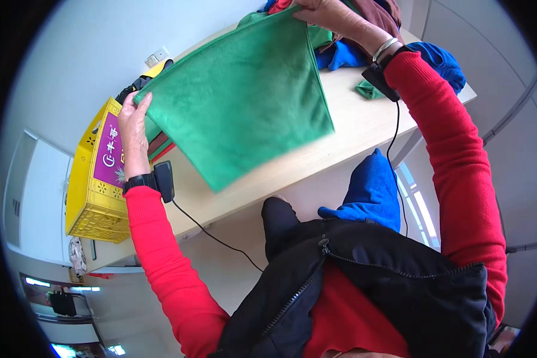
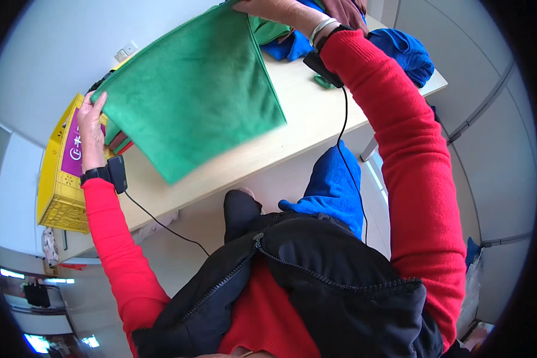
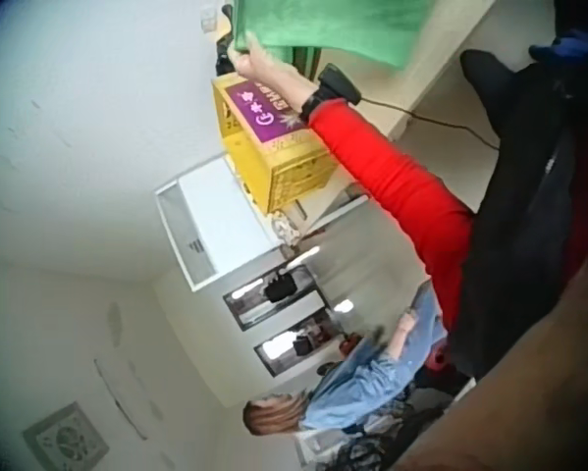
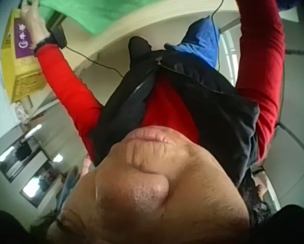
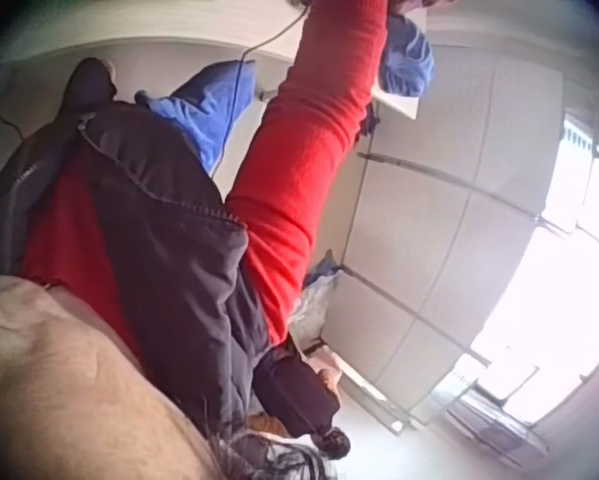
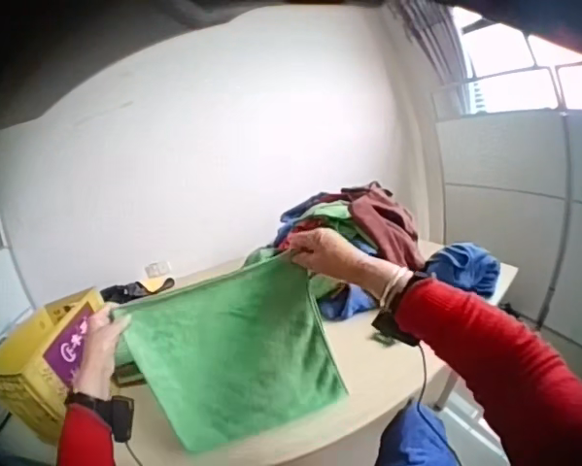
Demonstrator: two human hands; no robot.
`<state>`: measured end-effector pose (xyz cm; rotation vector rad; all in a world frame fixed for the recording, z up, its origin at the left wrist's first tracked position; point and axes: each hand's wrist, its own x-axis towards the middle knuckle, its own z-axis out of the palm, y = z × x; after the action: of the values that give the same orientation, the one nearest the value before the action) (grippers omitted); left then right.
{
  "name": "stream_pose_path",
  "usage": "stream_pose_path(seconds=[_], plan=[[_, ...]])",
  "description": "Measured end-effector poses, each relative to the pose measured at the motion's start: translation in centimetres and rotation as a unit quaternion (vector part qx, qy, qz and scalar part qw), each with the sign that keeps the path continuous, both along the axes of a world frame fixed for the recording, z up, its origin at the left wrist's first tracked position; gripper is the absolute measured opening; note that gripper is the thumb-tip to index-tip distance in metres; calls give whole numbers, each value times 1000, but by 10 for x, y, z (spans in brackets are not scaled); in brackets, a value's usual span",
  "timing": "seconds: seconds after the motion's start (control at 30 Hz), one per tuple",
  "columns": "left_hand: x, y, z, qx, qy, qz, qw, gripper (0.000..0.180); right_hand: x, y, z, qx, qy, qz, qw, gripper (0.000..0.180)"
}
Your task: Folding and stacking small green cloths at a workbench.
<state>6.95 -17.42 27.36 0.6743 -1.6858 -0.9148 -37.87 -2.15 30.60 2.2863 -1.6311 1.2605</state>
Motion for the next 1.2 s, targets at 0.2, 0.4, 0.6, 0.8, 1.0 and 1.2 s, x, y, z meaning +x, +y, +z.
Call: stream_pose_path(seconds=[0.2, 0.4, 0.6, 0.8, 1.0, 1.2], plan=[[-11, 43, -14, 12, -38, 12, 999, 15, -3, 35, -15, -81, 60, -12, 995, 11], [27, 87, -160, -75, -217, -21, 973, 25, 21, 100, -173, 43, 95, 18, 994, 19], [49, 147, -224, 25, -250, -24, 968, 24, 52, 139, -235, 108, 69, 62, 990, 13], [51, 170, -200, 9, -283, -30, 959, 20, 55, 152, -227, 162, 52, 78, 982, 17], [60, 150, -171, 93, -264, -93, 956, 19, 37, 124, -196, 324, -51, 114, 938, 15], [22, 44, -171, 212, -135, -35, 967, 15, 7, 13, -183, 355, -136, 65, 923, 17]])
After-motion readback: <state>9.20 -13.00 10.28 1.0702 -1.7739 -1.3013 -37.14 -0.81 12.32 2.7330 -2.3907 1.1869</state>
